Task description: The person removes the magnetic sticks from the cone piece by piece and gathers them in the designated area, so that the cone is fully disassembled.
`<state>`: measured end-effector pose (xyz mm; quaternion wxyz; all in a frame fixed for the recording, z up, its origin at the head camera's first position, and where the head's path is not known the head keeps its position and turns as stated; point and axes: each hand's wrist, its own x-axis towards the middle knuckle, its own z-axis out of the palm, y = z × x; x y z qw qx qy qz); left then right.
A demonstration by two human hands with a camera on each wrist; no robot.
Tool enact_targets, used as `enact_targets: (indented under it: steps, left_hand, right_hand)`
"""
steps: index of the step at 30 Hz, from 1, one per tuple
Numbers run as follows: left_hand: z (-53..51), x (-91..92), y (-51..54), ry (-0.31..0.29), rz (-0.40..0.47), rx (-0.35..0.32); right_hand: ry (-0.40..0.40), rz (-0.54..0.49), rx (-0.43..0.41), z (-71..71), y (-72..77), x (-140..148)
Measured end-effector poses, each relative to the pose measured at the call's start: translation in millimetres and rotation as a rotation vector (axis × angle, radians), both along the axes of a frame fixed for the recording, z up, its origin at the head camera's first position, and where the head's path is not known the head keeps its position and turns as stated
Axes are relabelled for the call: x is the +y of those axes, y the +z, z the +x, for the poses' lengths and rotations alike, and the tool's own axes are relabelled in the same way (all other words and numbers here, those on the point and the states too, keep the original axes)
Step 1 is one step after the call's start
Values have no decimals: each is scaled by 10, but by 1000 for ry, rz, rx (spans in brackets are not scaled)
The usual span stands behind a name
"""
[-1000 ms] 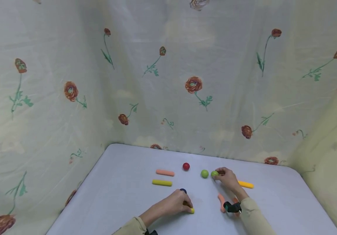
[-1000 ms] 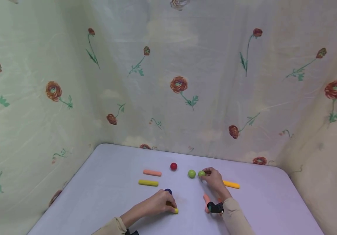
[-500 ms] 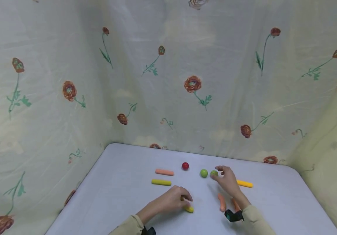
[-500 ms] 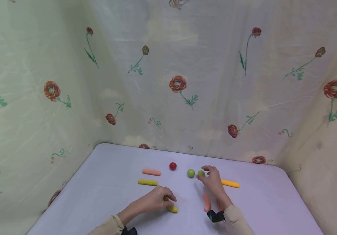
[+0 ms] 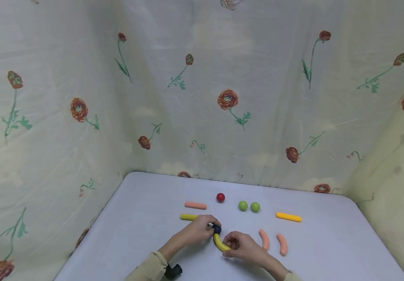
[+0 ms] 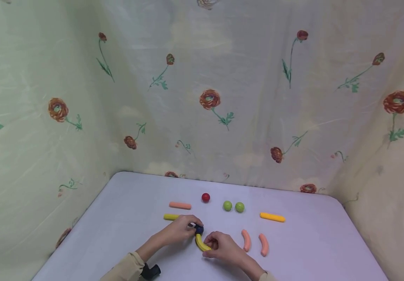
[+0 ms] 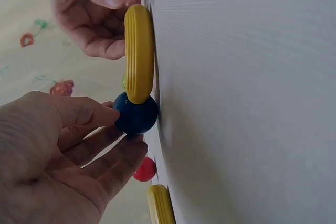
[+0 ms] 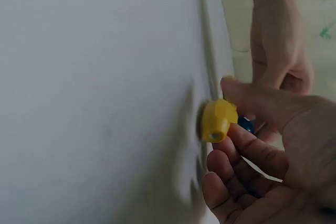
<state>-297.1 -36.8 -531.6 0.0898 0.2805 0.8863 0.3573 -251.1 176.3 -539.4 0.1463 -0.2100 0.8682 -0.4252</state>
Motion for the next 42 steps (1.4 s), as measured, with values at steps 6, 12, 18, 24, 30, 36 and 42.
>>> enact_targets:
  steps: [6,12,18,24,30,36,42]
  left_hand:
    - [-17,-21,14,-16,6,-30]
    - [-2,-16,56,-58,-29,-77]
    - [106,121,-13,-152,47,-112]
    - [181,212,-63,-150,102,-161]
    - [194,219,-60,-108,105,-189]
    - [197,217,-36,-97,86,-202]
    - [202,206,-16,-117,72,-181]
  right_hand:
    - [-17,53,16,-11,-61,52]
    - [-76,126,50,-129,-7,193]
    - [-102,141,97,-280,-43,226]
    - [-228,115,111,-259,-49,158]
    - [-453,129,59,-157,9,58]
    - [-543,140,-1,-117,19,-4]
    - [-573,109,32,-93,-1,-40]
